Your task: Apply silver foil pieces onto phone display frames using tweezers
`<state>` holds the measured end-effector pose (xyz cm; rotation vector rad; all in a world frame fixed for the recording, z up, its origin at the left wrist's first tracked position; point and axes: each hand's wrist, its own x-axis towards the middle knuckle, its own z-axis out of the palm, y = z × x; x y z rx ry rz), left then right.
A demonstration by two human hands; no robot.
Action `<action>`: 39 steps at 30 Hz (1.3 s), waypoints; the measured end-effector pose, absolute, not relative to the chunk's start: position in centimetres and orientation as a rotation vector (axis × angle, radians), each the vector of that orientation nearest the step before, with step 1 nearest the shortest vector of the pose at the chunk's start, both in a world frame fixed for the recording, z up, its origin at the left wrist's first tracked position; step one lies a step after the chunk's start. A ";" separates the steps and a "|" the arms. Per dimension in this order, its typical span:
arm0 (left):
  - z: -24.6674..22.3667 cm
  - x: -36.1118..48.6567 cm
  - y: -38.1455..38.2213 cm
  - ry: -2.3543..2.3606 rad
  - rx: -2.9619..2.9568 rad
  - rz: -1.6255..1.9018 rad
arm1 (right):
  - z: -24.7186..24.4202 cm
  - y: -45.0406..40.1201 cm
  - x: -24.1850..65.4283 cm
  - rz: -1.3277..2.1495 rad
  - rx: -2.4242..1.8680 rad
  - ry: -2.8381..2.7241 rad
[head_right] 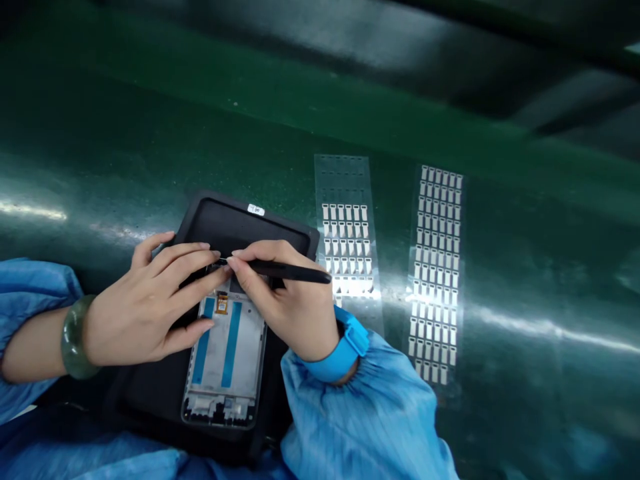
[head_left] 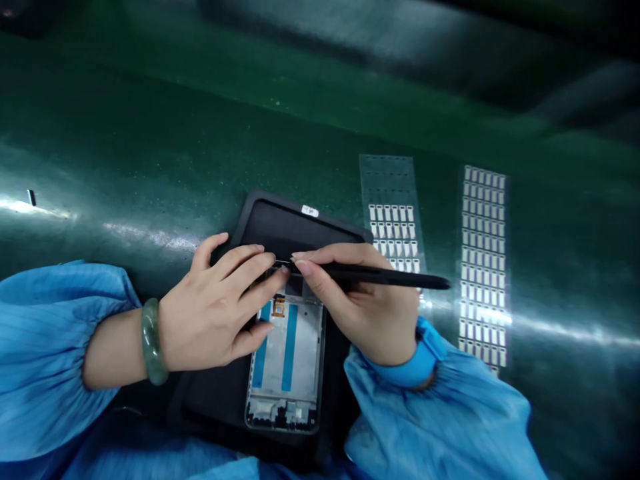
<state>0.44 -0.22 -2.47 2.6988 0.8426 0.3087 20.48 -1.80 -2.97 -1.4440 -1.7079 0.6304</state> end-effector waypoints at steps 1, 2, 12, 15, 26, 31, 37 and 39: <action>-2.5 0.5 -0.2 0.841 2.703 0.314 | -3.0 -1.8 20.4 0.612 -1.432 -1.721; -2.5 0.5 -0.1 0.836 2.706 0.318 | -3.0 -1.9 20.4 0.588 -1.415 -1.739; -2.4 0.6 0.0 0.834 2.710 0.294 | -2.5 -2.2 20.6 0.505 -1.407 -1.483; -2.4 0.7 0.0 0.835 2.706 0.294 | -2.5 -2.5 20.5 0.610 -1.404 -1.353; -2.6 0.7 0.0 0.838 2.698 0.314 | -3.5 -3.3 19.9 0.705 -1.441 -1.547; -2.5 0.7 0.0 0.844 2.708 0.323 | -3.6 -3.3 19.9 0.712 -1.447 -1.556; -2.4 0.6 0.0 0.843 2.703 0.318 | -3.7 -3.4 19.9 0.716 -1.458 -1.545; -2.5 0.7 0.0 0.844 2.702 0.318 | -3.8 -3.4 19.9 0.712 -1.457 -1.538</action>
